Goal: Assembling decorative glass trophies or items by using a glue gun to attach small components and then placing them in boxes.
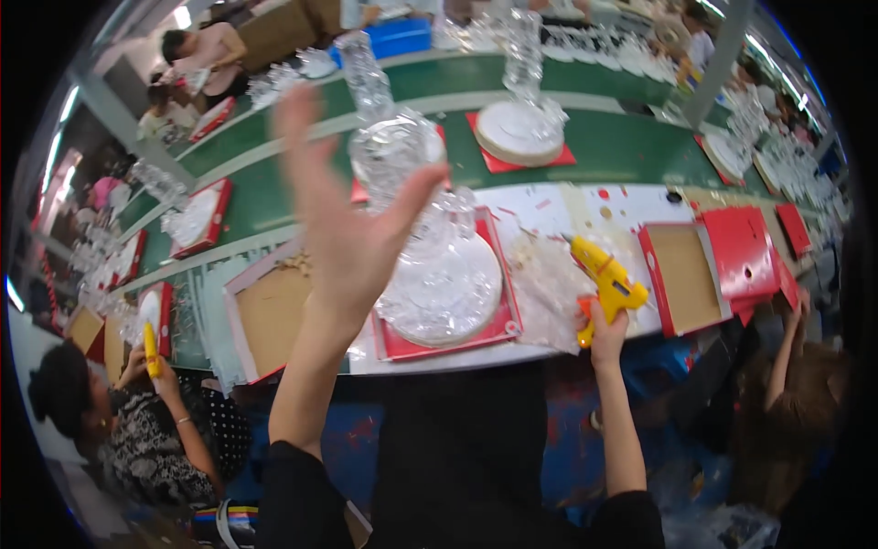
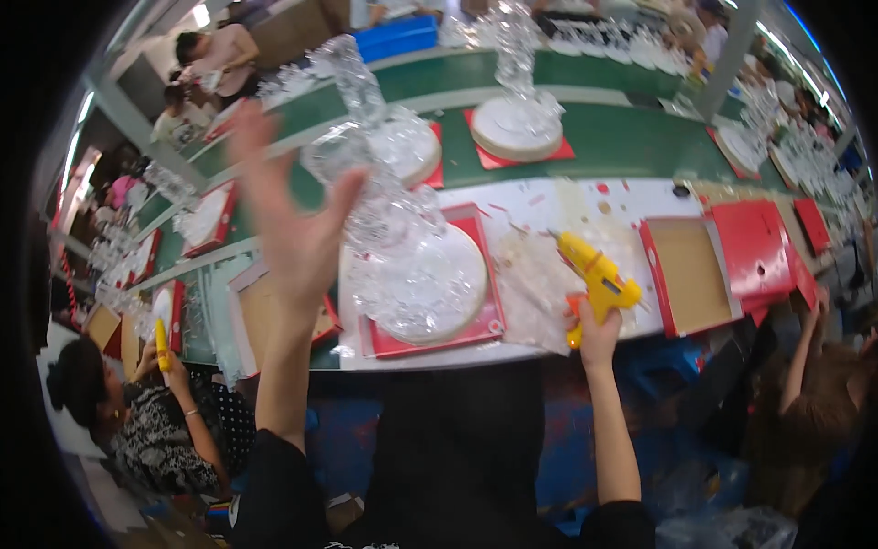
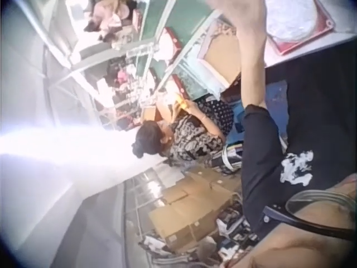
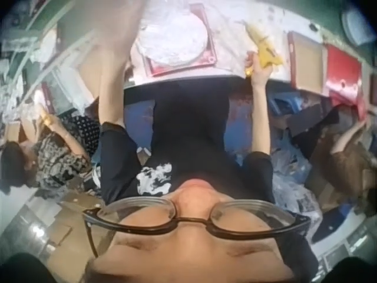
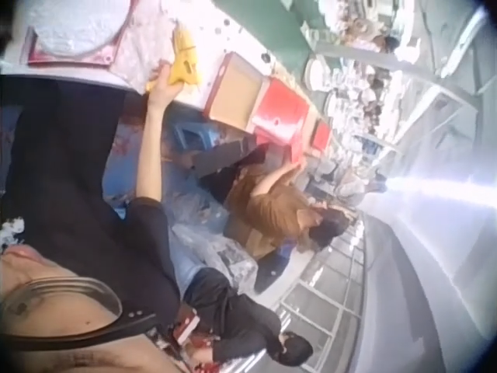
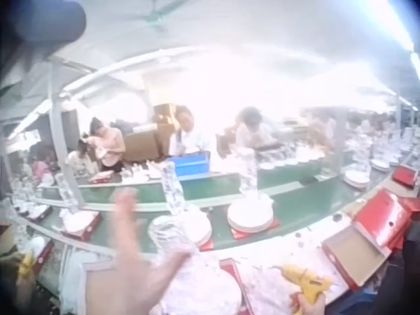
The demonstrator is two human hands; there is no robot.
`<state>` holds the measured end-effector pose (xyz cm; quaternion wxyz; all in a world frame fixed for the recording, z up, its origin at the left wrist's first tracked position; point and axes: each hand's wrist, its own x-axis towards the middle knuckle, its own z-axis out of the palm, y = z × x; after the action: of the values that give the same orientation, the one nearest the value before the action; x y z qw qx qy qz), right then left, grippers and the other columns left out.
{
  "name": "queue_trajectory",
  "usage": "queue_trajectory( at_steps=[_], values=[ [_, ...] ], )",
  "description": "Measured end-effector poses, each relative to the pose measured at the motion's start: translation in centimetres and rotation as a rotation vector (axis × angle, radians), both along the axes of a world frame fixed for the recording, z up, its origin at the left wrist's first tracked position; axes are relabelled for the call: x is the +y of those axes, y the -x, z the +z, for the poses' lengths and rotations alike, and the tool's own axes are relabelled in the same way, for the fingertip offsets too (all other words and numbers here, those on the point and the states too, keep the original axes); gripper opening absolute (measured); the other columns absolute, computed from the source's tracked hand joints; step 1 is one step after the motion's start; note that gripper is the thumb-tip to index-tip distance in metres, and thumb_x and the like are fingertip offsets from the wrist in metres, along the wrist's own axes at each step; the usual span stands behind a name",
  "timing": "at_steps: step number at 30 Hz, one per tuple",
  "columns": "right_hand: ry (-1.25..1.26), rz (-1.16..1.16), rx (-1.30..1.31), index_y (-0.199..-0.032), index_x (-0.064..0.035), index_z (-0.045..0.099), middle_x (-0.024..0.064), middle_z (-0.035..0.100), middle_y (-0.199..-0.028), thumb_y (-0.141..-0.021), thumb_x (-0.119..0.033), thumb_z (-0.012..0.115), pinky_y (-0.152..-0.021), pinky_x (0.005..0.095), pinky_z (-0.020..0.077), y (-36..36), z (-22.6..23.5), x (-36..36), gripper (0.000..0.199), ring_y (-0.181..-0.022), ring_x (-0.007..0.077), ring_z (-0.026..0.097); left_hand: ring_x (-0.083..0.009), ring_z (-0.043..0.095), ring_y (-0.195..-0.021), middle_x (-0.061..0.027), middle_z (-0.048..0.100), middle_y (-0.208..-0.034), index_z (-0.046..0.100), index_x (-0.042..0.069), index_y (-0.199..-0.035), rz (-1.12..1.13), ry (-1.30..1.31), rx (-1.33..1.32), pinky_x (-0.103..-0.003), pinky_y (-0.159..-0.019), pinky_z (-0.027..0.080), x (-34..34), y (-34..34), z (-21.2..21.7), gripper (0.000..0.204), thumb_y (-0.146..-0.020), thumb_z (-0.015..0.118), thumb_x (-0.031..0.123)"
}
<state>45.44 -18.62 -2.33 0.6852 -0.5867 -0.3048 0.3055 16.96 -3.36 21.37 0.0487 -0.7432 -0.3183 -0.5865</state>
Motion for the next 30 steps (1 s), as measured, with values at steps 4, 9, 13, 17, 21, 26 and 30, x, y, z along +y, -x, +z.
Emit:
queue_trajectory(
  at_steps=[4,9,13,17,21,26,30],
  values=[
    [0.028,0.004,0.033,-0.112,-0.0032,0.049,0.0083,0.064,-0.083,-0.094,-0.016,0.059,-0.050,0.0251,0.0474,-0.6,-2.0,-0.5,0.025,-0.058,0.0132,0.059,-0.0323,0.068,-0.086,-0.0207,0.066,-0.096,0.039,0.001,-0.135,-0.215,0.256,0.152,-0.038,-0.076,0.054,4.6,-1.5,1.7,0.075,-0.079,0.077,0.032],
    [-0.008,0.030,0.010,-0.115,-0.0021,0.048,0.0091,0.065,-0.087,-0.093,-0.016,0.059,-0.049,0.0245,0.0475,-1.0,-2.9,-0.8,0.028,-0.059,0.0131,0.059,-0.0310,0.068,-0.084,-0.0199,0.067,-0.091,0.040,-0.001,-0.133,-0.250,0.288,0.294,-0.037,-0.076,0.054,8.0,1.3,5.0,0.069,-0.081,0.073,0.029],
    [-0.035,0.013,0.051,-0.114,-0.0017,0.048,0.0096,0.065,-0.088,-0.094,-0.015,0.058,-0.049,0.0245,0.0476,-0.5,-2.7,-0.3,0.027,-0.059,0.0132,0.058,-0.0198,0.068,-0.079,-0.0157,0.068,-0.084,0.041,0.001,-0.132,-0.202,0.193,0.391,-0.031,-0.070,0.054,11.7,5.8,10.3,0.063,-0.084,0.071,0.028],
    [-0.062,-0.010,0.026,-0.113,-0.0018,0.046,0.0105,0.064,-0.090,-0.094,-0.012,0.057,-0.049,0.0239,0.0478,0.3,-2.2,-0.1,0.024,-0.060,0.0127,0.058,-0.0100,0.063,-0.079,-0.0101,0.066,-0.095,0.048,0.006,-0.128,-0.238,0.247,0.398,-0.025,-0.066,0.051,16.2,11.2,14.9,0.047,-0.088,0.068,0.023],
    [-0.027,-0.023,0.029,-0.113,-0.0024,0.047,0.0088,0.063,-0.083,-0.094,-0.014,0.058,-0.048,0.0236,0.0464,-0.7,-3.6,0.3,0.025,-0.054,0.0114,0.056,-0.0151,0.062,-0.092,-0.0070,0.065,-0.097,0.059,0.004,-0.115,-0.151,0.072,0.535,-0.030,-0.082,0.050,20.3,14.1,16.8,0.036,-0.085,0.070,0.020],
    [-0.032,-0.108,0.011,-0.108,-0.0030,0.048,0.0067,0.061,-0.078,-0.093,-0.014,0.058,-0.046,0.0235,0.0453,-1.0,-3.7,0.4,0.021,-0.052,0.0106,0.054,-0.0224,0.061,-0.092,-0.0094,0.065,-0.098,0.064,0.002,-0.102,-0.025,0.146,0.578,-0.033,-0.082,0.049,23.2,16.8,11.7,0.030,-0.079,0.073,0.018],
    [-0.024,-0.103,0.015,-0.107,-0.0029,0.048,0.0058,0.060,-0.076,-0.093,-0.014,0.058,-0.046,0.0233,0.0446,-0.4,-2.7,0.4,0.021,-0.052,0.0103,0.054,-0.0284,0.060,-0.084,-0.0146,0.062,-0.089,0.064,0.001,-0.096,0.075,0.053,0.549,-0.038,-0.076,0.049,25.5,20.4,8.3,0.028,-0.073,0.072,0.013]
  ],
)
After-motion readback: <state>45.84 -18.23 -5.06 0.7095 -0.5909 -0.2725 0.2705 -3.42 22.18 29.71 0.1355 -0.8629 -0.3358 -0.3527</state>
